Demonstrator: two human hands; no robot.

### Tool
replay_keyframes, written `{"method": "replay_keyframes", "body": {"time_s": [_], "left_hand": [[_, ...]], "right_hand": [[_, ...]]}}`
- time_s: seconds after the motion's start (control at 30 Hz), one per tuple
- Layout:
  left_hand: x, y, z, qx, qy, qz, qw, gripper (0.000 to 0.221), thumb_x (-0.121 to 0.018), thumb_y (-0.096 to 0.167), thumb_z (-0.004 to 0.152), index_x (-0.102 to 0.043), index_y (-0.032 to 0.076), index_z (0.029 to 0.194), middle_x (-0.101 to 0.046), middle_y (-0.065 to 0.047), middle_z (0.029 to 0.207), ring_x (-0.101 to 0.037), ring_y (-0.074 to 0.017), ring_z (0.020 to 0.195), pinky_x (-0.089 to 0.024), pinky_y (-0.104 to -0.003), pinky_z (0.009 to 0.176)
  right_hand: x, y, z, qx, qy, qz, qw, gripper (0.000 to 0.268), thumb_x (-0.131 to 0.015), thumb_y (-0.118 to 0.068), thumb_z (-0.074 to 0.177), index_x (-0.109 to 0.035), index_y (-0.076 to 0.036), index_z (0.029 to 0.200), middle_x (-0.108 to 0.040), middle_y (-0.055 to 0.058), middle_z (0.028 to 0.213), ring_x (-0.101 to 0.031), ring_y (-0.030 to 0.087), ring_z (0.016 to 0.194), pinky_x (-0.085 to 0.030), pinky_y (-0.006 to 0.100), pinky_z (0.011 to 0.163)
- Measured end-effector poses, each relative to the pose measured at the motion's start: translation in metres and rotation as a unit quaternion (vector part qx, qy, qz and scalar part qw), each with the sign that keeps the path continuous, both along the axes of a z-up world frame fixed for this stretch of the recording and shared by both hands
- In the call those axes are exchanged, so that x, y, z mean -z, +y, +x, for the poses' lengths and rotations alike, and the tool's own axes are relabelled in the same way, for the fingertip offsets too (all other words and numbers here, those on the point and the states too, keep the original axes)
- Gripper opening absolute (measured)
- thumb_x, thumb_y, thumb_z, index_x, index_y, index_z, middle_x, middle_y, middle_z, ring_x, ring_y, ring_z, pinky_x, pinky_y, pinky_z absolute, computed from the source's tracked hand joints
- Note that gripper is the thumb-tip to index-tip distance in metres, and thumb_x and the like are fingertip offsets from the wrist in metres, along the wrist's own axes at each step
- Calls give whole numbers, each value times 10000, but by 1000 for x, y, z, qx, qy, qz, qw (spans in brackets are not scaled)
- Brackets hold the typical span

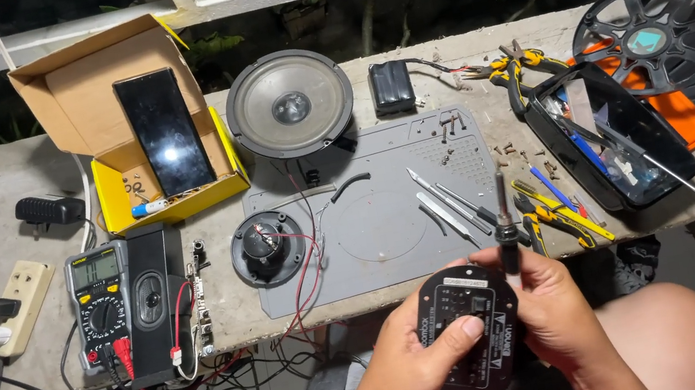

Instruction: Assembling and soldering electronic components for a speaker system on a repair bench.

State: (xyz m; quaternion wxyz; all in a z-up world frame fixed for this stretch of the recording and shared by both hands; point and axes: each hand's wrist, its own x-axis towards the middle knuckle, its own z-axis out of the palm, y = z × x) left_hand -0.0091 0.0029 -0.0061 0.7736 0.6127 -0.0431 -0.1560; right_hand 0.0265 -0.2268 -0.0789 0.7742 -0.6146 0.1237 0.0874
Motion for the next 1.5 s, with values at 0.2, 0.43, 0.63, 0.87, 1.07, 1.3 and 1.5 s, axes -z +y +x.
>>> {"method": "replay_keyframes", "body": {"time_s": [0.2, 0.43, 0.63, 0.87, 1.07, 1.3, 1.5], "left_hand": [[3, 21, -14, -53, 103, -85, 990, 753, -825, 357, 957, -666, 81, 1638, -841, -84, 1495, -790, -177, 1300, -638, -371, 1139], [9, 40, -31, -159, 257, -177, 936, 757, -815, 141, 917, -691, 83, 1661, -863, -222, 1225, -823, -329, 992, -702, -495, 876], [9, 51, -31, -200, 300, -196, 912, 809, -801, 91, 900, -676, 97, 1699, -854, -288, 1193, -814, -406, 935, -705, -582, 797], [19, 53, -26, -214, 297, -175, 914, 759, -816, 119, 903, -725, 61, 1654, -840, -269, 1090, -775, -371, 815, -681, -545, 672], [-3, 54, -17, -246, 345, -162, 891, 442, -783, 68, 972, -797, -77, 1389, -804, -312, 1045, -737, -425, 806, -643, -578, 686], [-21, 52, -11, -250, 341, -150, 894, 430, -783, 49, 965, -808, -94, 1370, -828, -338, 1072, -753, -454, 844, -639, -588, 721], [-24, 54, -10, -247, 340, -127, 899, 410, -781, 49, 974, -814, -87, 1359, -810, -321, 1024, -740, -433, 808, -630, -565, 709]], "right_hand": [[-4, 12, 6, -86, 32, -23, 996, 461, -818, -135, 985, -843, 7, 1423, -924, 237, 1155, -833, 282, 957, -697, 425, 832], [-50, 55, 31, -87, -86, -308, 943, 437, -665, -315, 1089, -838, -146, 1453, -870, -22, 1390, -745, 101, 1312, -508, 287, 1179], [-27, 84, 29, -34, -229, -513, 826, 351, -698, -193, 1026, -801, -108, 1351, -681, 113, 999, -725, 360, 861, -543, 530, 839], [-17, 85, 27, -21, -246, -589, 769, 426, -736, -197, 1025, -744, -127, 1446, -674, 143, 1137, -725, 419, 1070, -582, 578, 888], [-13, 75, 21, -25, -279, -622, 731, 344, -781, -219, 1038, -739, -90, 1354, -655, 150, 1085, -688, 403, 1041, -574, 533, 927], [-29, 61, 19, -19, -303, -587, 751, 331, -782, -233, 1058, -774, -84, 1354, -721, 119, 1142, -737, 364, 1073, -574, 503, 1008], [-42, 18, 53, -4, -322, -544, 775, 169, -748, -100, 1084, -870, -69, 1195, -791, 101, 1083, -769, 281, 996, -600, 435, 957]]}}
